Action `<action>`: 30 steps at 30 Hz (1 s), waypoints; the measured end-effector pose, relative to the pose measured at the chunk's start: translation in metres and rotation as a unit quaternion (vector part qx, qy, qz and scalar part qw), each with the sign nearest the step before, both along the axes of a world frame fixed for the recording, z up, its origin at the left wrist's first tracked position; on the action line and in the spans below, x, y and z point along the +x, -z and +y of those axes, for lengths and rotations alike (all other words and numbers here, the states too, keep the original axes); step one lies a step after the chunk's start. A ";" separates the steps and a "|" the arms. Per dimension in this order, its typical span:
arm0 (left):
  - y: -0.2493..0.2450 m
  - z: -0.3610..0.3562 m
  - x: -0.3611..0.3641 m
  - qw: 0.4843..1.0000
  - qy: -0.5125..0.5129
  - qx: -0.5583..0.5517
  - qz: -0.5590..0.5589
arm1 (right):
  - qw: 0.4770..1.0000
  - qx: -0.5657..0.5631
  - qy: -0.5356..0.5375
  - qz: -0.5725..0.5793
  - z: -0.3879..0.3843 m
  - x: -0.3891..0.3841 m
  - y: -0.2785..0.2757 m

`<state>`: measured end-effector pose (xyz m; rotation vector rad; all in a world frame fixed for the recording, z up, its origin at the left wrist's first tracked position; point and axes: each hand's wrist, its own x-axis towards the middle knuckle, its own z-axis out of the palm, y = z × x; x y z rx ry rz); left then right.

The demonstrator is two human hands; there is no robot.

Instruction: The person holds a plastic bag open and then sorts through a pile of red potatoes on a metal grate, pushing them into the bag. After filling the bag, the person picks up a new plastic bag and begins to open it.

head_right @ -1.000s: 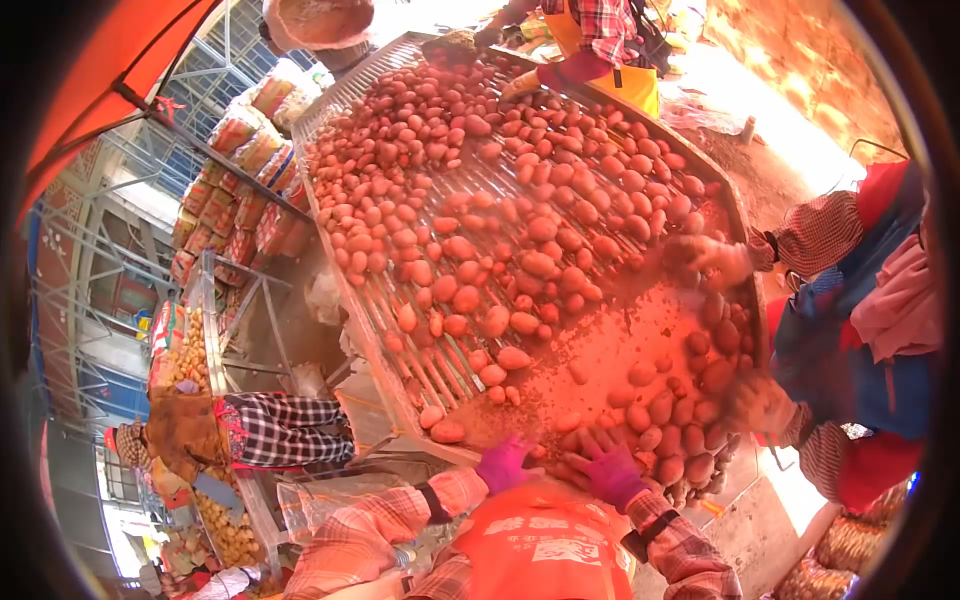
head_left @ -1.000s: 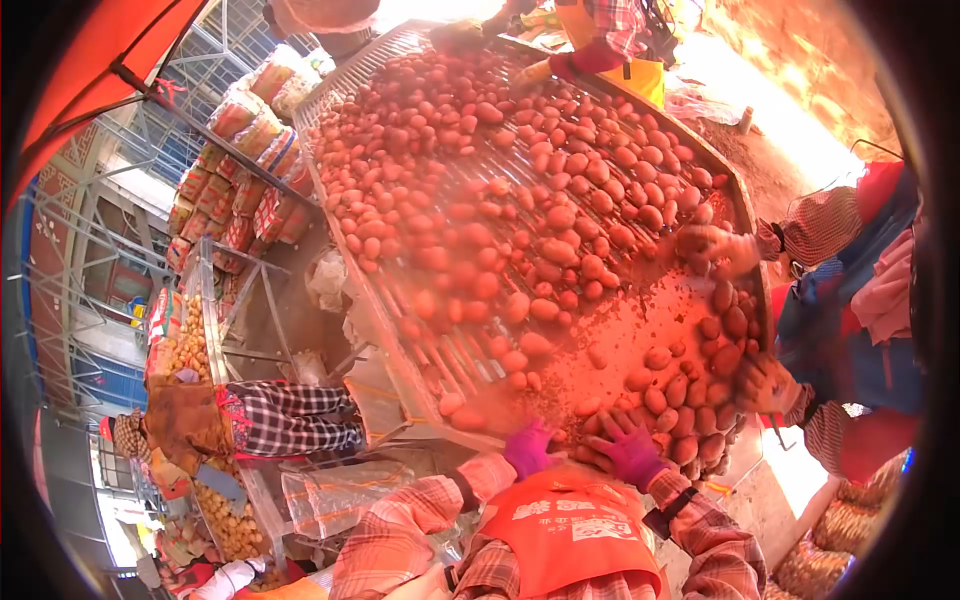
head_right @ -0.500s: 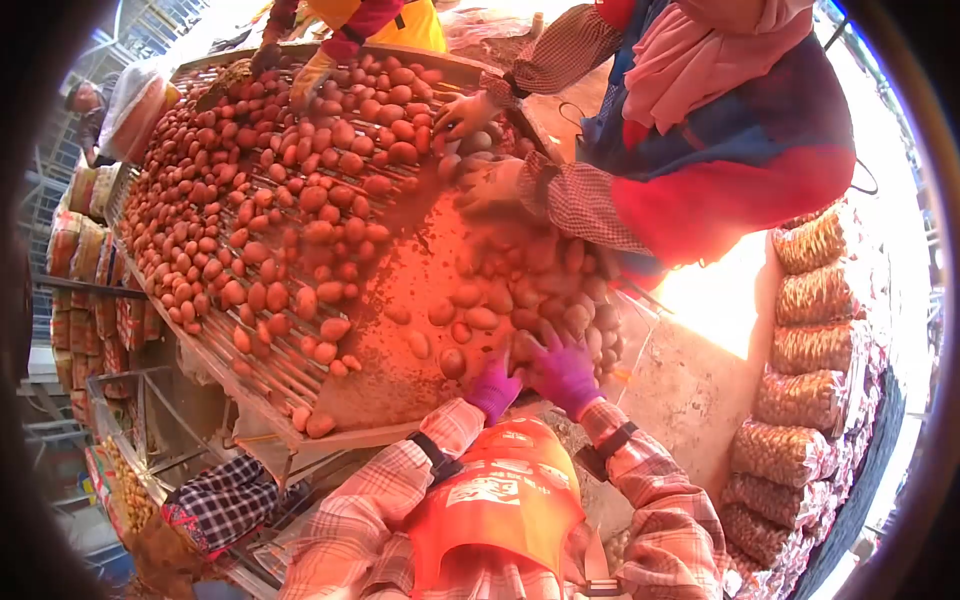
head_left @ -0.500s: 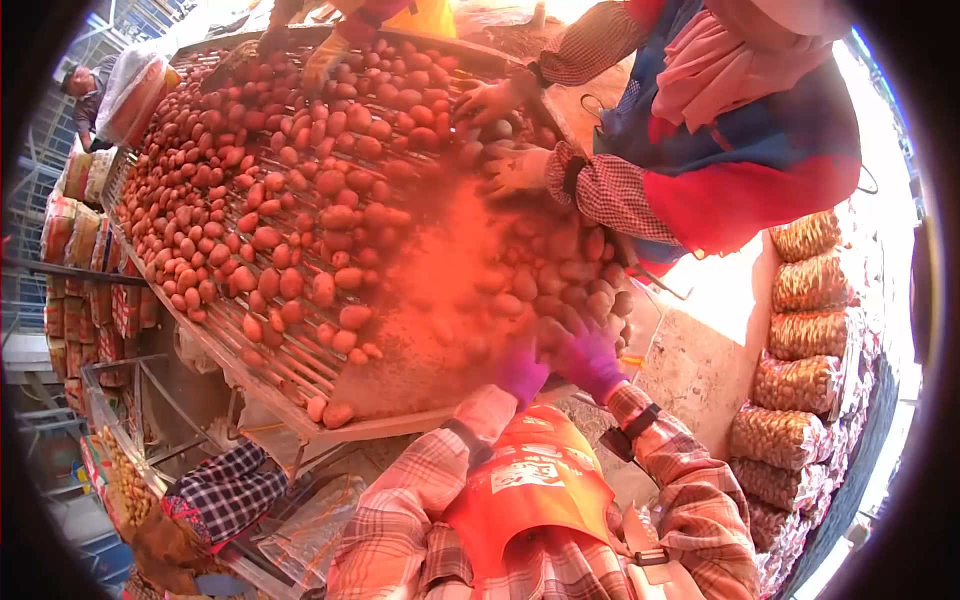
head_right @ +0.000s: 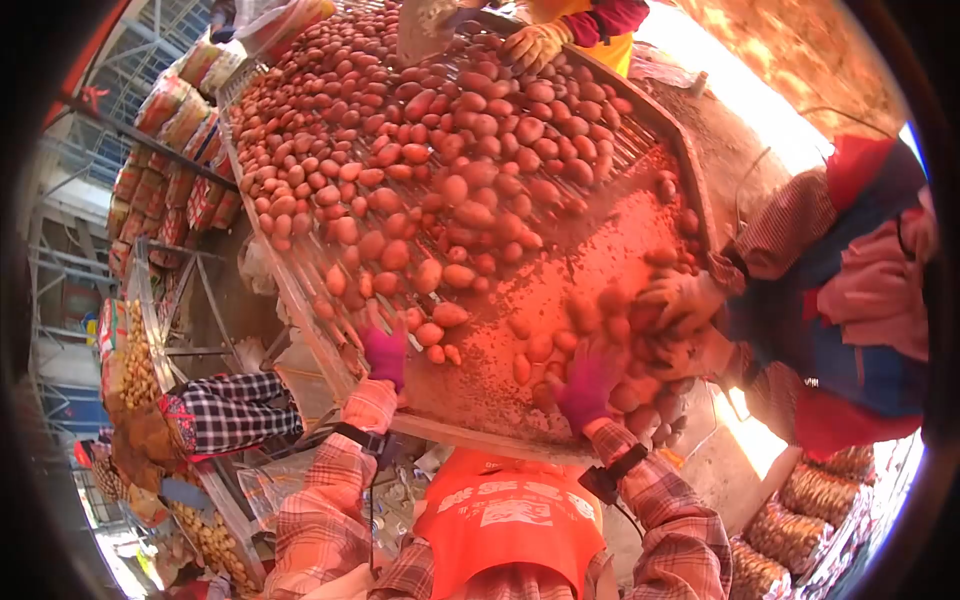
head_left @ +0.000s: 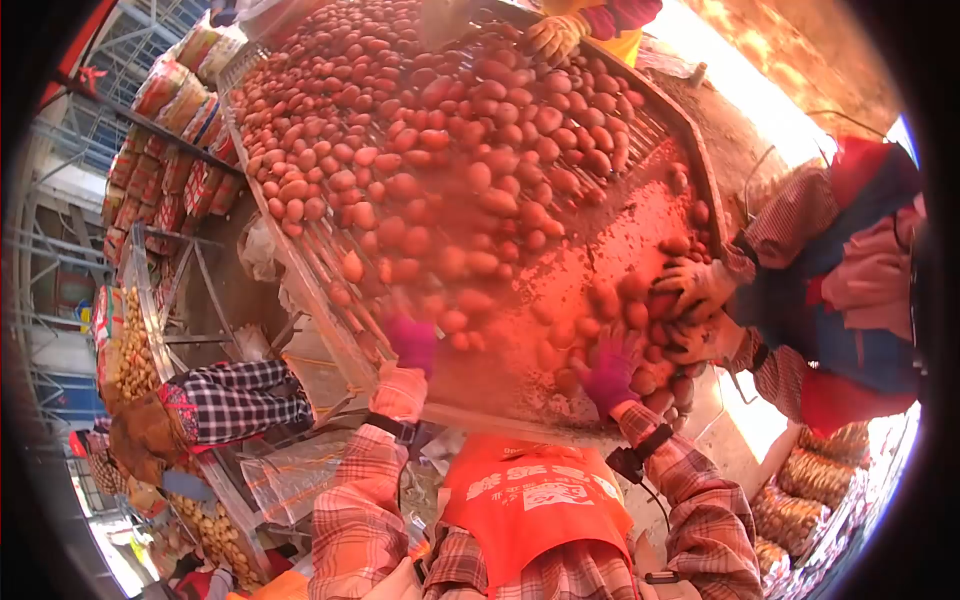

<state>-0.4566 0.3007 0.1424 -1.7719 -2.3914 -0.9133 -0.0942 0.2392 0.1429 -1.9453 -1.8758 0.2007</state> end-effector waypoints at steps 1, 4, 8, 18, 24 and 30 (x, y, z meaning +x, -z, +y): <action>0.000 0.003 -0.027 0.998 -0.046 -0.007 -0.048 | 0.994 -0.027 -0.087 0.059 0.006 -0.009 -0.004; 0.021 0.027 -0.109 0.988 -0.104 0.023 -0.112 | 0.963 -0.044 -0.237 0.124 0.063 -0.038 -0.033; 0.026 0.068 -0.168 0.981 -0.166 -0.086 -0.050 | 0.939 0.137 -0.302 0.092 0.198 -0.098 -0.070; -0.024 0.105 -0.136 0.969 -0.024 -0.247 -0.004 | 0.920 -0.047 -0.370 -0.122 0.361 -0.218 -0.025; -0.017 0.075 -0.039 0.988 0.058 -0.118 -0.076 | 0.903 -0.019 -0.420 -0.091 0.322 -0.213 -0.056; -0.009 0.060 0.008 0.985 0.009 -0.141 -0.099 | 0.922 -0.094 -0.362 -0.101 0.294 -0.172 -0.039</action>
